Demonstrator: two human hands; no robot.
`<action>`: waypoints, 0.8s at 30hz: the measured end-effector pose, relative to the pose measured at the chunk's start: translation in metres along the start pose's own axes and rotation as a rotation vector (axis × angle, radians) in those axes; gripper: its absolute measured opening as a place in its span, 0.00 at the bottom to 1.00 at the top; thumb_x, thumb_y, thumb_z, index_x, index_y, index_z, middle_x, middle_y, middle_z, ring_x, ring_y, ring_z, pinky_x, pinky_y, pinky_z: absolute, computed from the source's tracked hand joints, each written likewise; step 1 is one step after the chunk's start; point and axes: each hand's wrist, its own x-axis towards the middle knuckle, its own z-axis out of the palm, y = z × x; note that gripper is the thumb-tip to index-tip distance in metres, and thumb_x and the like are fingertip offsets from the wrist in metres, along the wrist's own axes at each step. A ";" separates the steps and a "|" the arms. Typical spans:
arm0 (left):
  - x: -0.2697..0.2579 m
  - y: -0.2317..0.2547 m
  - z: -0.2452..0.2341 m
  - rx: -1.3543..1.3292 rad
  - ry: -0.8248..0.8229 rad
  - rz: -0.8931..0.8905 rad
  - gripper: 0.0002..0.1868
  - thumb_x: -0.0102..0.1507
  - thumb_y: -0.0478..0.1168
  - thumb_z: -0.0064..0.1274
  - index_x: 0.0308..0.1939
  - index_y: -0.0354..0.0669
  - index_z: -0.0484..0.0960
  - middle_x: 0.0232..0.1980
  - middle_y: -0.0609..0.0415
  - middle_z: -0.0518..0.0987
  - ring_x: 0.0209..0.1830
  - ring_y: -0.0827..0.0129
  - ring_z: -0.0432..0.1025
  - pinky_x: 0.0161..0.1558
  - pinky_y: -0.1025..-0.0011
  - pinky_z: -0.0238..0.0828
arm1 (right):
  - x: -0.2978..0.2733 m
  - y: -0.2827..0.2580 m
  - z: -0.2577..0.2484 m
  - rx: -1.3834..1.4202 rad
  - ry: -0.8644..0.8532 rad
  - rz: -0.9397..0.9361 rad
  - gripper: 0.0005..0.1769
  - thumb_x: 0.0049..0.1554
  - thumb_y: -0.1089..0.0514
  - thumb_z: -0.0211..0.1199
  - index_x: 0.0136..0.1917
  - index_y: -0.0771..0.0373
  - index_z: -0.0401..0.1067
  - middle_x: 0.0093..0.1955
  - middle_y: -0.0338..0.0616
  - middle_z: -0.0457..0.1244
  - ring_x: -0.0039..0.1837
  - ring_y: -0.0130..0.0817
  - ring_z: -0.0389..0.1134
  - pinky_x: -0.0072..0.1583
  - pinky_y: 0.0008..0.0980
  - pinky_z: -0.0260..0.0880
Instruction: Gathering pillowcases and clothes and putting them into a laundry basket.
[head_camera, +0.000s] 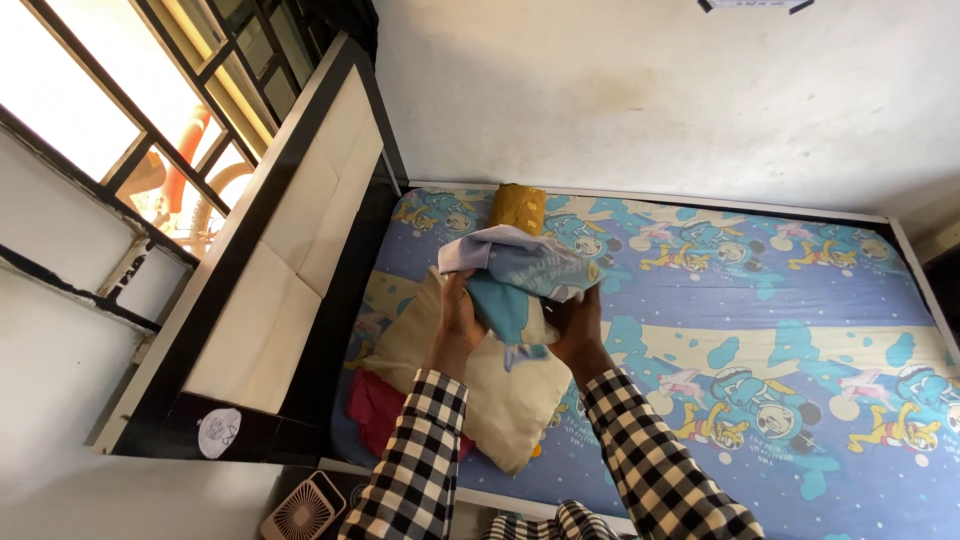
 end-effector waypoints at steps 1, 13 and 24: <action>0.000 -0.005 0.000 -0.001 0.003 -0.002 0.23 0.66 0.49 0.47 0.63 0.44 0.73 0.59 0.50 0.78 0.58 0.58 0.73 0.58 0.58 0.75 | 0.000 0.000 -0.004 0.000 0.004 0.002 0.47 0.56 0.20 0.41 0.76 0.51 0.60 0.75 0.49 0.57 0.73 0.52 0.59 0.71 0.53 0.61; 0.005 -0.060 0.005 0.123 0.022 -0.198 0.20 0.65 0.47 0.51 0.59 0.48 0.76 0.54 0.55 0.81 0.53 0.63 0.76 0.54 0.62 0.76 | -0.014 -0.028 -0.033 -0.069 -0.238 -0.268 0.28 0.67 0.47 0.55 0.74 0.64 0.61 0.72 0.48 0.62 0.72 0.45 0.65 0.75 0.45 0.63; -0.033 -0.128 0.089 0.157 -0.242 -0.445 0.18 0.65 0.45 0.57 0.56 0.42 0.78 0.47 0.53 0.83 0.44 0.64 0.80 0.46 0.63 0.80 | -0.108 -0.071 -0.091 -0.081 0.120 -0.278 0.21 0.68 0.52 0.43 0.64 0.64 0.69 0.59 0.48 0.68 0.59 0.42 0.69 0.60 0.42 0.72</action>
